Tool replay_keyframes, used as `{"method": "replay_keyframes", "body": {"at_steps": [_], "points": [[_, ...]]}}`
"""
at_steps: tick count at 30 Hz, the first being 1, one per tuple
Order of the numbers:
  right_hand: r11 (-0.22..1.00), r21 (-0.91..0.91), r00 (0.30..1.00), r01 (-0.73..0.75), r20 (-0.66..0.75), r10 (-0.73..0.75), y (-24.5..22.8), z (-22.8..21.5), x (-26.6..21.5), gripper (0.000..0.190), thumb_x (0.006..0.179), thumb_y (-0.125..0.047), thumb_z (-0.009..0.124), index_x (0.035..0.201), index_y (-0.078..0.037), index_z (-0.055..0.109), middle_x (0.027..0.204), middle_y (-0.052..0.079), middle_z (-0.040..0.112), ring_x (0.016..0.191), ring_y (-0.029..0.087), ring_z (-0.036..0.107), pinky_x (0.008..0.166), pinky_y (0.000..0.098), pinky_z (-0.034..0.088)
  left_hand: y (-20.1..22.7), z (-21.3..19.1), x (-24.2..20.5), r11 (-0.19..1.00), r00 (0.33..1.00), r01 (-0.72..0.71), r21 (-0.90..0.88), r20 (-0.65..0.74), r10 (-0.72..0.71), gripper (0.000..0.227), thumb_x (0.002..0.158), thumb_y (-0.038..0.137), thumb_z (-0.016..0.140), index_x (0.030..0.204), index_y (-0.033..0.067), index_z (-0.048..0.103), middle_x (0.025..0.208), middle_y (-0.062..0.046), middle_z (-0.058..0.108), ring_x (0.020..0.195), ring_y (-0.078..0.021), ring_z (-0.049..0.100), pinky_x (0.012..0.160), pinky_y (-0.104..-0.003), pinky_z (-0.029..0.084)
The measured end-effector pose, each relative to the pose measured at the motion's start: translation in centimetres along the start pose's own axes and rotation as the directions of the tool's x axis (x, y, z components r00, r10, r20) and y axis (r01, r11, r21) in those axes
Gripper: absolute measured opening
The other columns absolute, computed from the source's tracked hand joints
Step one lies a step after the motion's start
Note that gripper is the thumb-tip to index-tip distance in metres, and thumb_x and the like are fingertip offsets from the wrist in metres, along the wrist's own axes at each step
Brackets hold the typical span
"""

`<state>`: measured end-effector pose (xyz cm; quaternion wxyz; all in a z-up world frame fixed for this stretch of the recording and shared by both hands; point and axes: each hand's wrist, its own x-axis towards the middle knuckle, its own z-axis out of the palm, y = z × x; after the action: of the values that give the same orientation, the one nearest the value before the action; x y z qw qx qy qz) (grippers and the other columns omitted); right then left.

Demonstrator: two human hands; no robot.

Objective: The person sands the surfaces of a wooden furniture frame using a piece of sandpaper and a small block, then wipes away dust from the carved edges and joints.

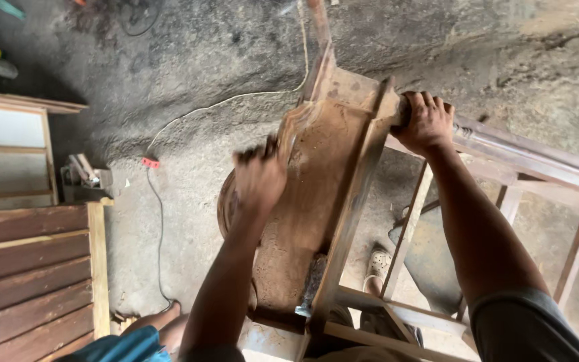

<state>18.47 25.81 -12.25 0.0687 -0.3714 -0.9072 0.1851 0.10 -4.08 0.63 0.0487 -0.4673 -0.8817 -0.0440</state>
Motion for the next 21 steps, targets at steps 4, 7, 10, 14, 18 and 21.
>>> {"method": "replay_keyframes", "body": {"at_steps": [4, 7, 10, 14, 18, 21], "points": [[0.993, -0.116, 0.994, -0.006, -0.11, -0.007, 1.6, 0.8, 2.6, 0.085, 0.072, -0.05, 0.085, 0.143, -0.017, 0.05, 0.139, 0.018, 0.053, 0.129, 0.041, 0.045, 0.11, 0.0624, 0.031, -1.5, 2.3, -0.3, 0.995, 0.959, -0.097, 0.032, -0.264, 0.102, 0.035, 0.106, 0.027, 0.05, 0.104, 0.0031, 0.075, 0.087, -0.017, 0.074, 0.07, -0.0285, 0.069, 0.08, -0.052, 0.042], [0.989, -0.09, 0.982, 0.114, -0.141, -0.126, 1.4, 2.0, -0.5, 0.078, 0.079, -0.048, 0.083, 0.143, -0.016, 0.053, 0.14, 0.017, 0.055, 0.131, 0.04, 0.047, 0.113, 0.0618, 0.032, -2.0, 4.2, 1.5, 0.993, 0.984, 0.1, 0.065, -0.156, -0.089, 0.025, 0.098, 0.024, 0.055, 0.089, 0.0136, 0.076, 0.086, -0.013, 0.075, 0.081, -0.035, 0.068, 0.086, -0.053, 0.046], [0.997, -0.017, 0.982, 0.082, -0.169, -0.083, 0.5, -0.9, 1.6, 0.079, 0.076, -0.045, 0.084, 0.143, -0.017, 0.053, 0.138, 0.014, 0.056, 0.133, 0.036, 0.047, 0.11, 0.0577, 0.033, -1.4, 1.8, 1.4, 0.957, 0.916, -0.034, 0.288, -0.373, 0.145, 0.016, 0.084, 0.029, 0.062, 0.077, 0.0205, 0.073, 0.077, -0.01, 0.074, 0.073, -0.0313, 0.071, 0.088, -0.059, 0.045], [1.0, -0.023, 0.995, 0.005, -0.103, -0.007, -0.4, -0.5, 0.2, 0.081, 0.07, -0.042, 0.085, 0.141, -0.016, 0.053, 0.134, 0.014, 0.056, 0.128, 0.037, 0.048, 0.105, 0.0562, 0.034, -0.3, 0.2, 0.1, 0.999, 0.997, -0.015, 0.037, -0.069, 0.017, 0.037, 0.108, 0.028, 0.051, 0.092, 0.0057, 0.075, 0.08, -0.011, 0.074, 0.057, -0.0226, 0.063, 0.086, -0.052, 0.044], [1.0, -0.017, 0.996, 0.023, -0.083, -0.025, -0.7, -1.2, 1.1, 0.073, 0.079, -0.043, 0.08, 0.142, -0.017, 0.053, 0.134, 0.013, 0.056, 0.131, 0.035, 0.049, 0.108, 0.0555, 0.034, -0.4, 0.8, 5.1, 0.991, 0.966, 0.096, 0.097, 0.231, -0.116, 0.049, 0.108, 0.035, 0.05, 0.079, 0.0078, 0.078, 0.076, -0.011, 0.073, 0.062, -0.019, 0.057, 0.11, -0.065, 0.034], [1.0, -0.008, 0.996, 0.017, -0.083, -0.017, -0.2, -0.6, 0.3, 0.081, 0.073, -0.046, 0.08, 0.143, -0.017, 0.052, 0.14, 0.013, 0.054, 0.133, 0.036, 0.047, 0.111, 0.0551, 0.031, -0.5, 0.0, -0.7, 0.966, 0.965, -0.12, 0.228, -0.204, 0.168, 0.039, 0.105, 0.028, 0.055, 0.12, -0.0004, 0.076, 0.078, -0.011, 0.073, 0.052, -0.0152, 0.057, 0.075, -0.039, 0.043]]}}
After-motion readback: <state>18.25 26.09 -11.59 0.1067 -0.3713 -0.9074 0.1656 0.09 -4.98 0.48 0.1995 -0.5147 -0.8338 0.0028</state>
